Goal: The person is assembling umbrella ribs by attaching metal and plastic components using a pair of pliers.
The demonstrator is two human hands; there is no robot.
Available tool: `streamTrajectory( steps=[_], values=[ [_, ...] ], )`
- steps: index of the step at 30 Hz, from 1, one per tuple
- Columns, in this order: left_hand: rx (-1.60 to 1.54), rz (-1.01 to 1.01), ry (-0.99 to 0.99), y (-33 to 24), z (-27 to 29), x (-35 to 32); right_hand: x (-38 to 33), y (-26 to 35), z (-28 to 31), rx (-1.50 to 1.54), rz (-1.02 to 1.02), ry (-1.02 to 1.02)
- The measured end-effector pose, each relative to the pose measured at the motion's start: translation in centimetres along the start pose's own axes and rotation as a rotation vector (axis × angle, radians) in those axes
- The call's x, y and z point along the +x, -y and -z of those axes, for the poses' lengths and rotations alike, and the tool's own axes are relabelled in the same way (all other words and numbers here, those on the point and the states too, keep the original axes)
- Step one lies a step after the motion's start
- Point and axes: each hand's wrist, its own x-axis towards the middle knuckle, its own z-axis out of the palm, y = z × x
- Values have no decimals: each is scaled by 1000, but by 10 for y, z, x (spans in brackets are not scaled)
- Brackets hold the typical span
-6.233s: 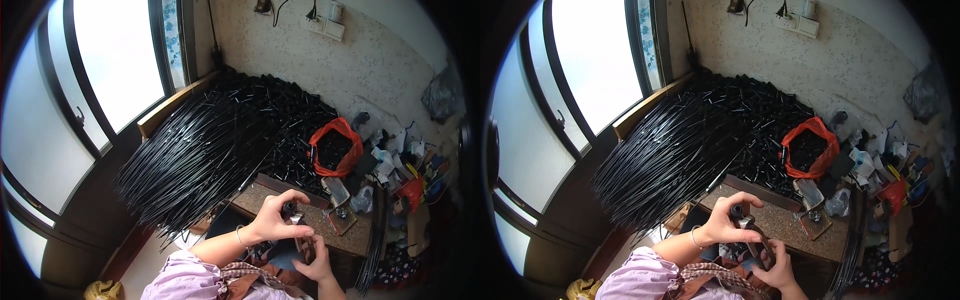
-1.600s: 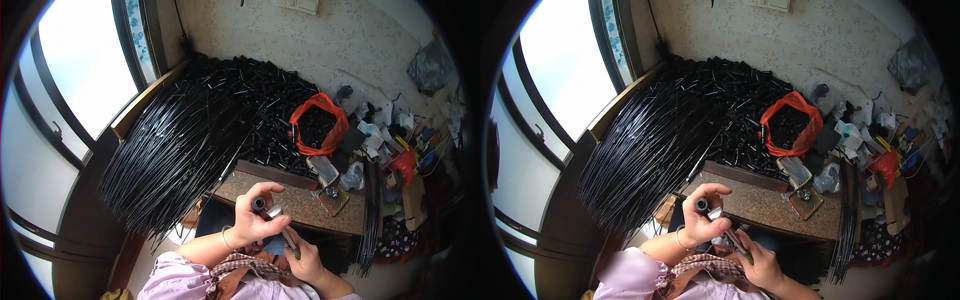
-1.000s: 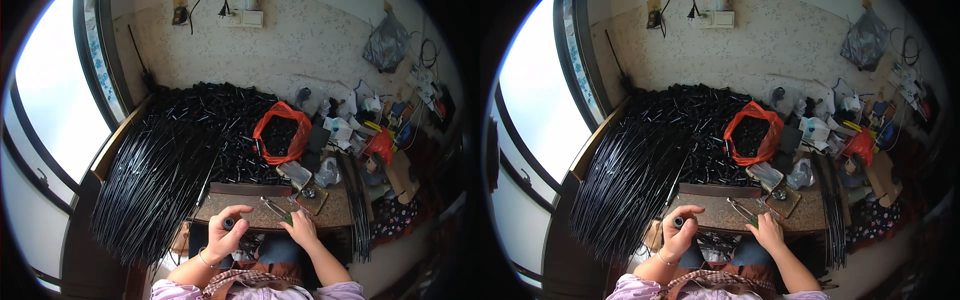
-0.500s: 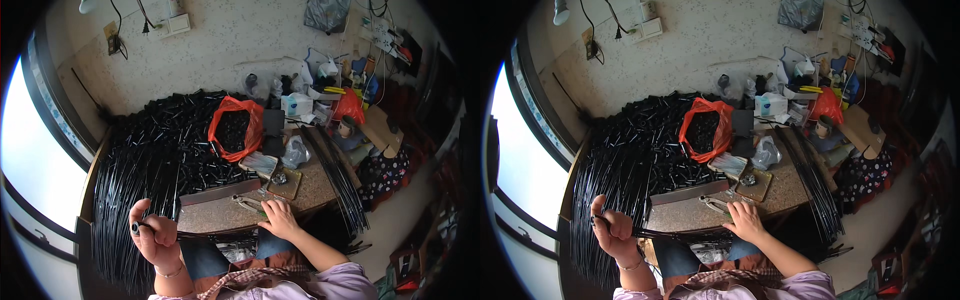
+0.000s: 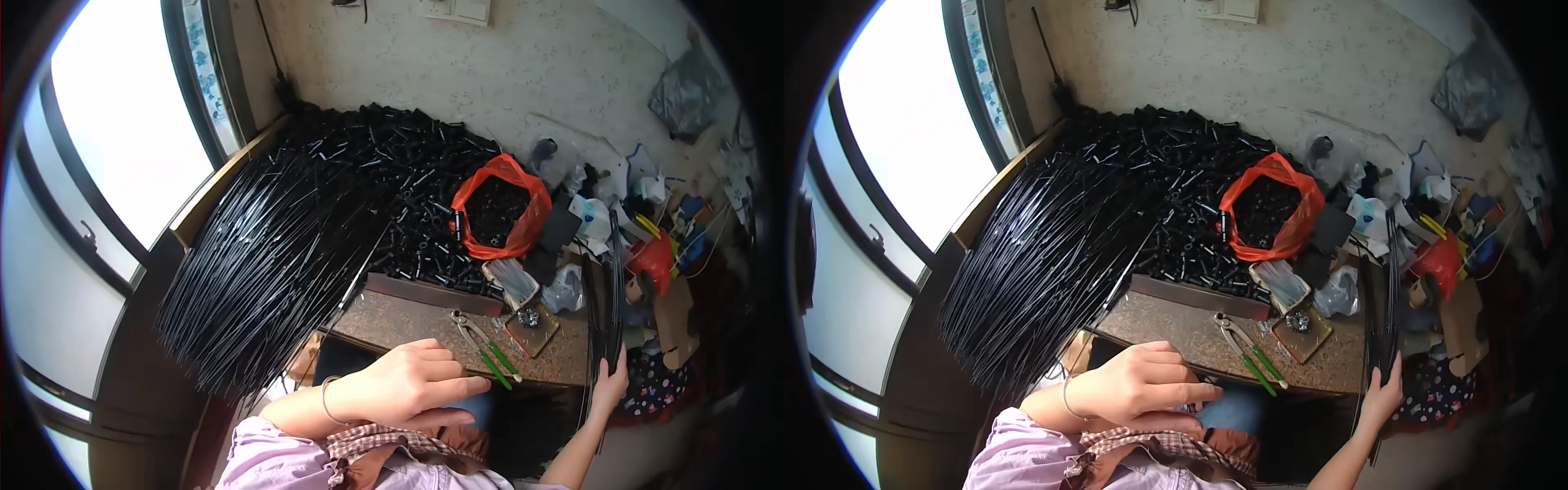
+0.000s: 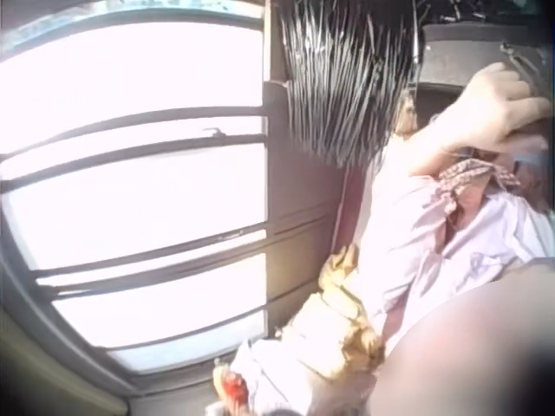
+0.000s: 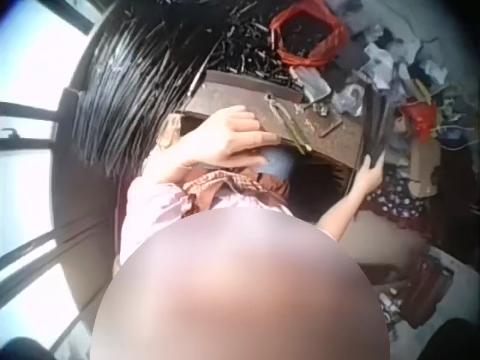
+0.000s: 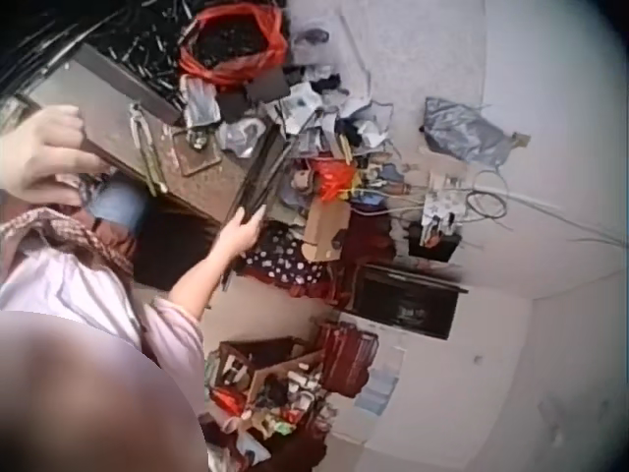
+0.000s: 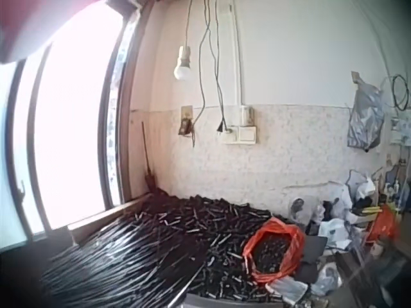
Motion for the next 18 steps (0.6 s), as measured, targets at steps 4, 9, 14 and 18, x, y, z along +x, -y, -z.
streamTrajectory(
  steps=[4, 9, 14, 18],
  values=[
    [261, 271, -16, 39, -8, -40, 6, -77, -28, -321, -124, 108],
    [883, 818, -175, 103, 21, -132, -6, -37, -50, -642, -128, 121],
    [1137, 1203, -115, 123, 42, -170, -9, -39, -57, -646, -81, 60],
    [1150, 1130, -35, 120, 41, -171, -16, -36, -58, -535, 56, 5]
  ],
)
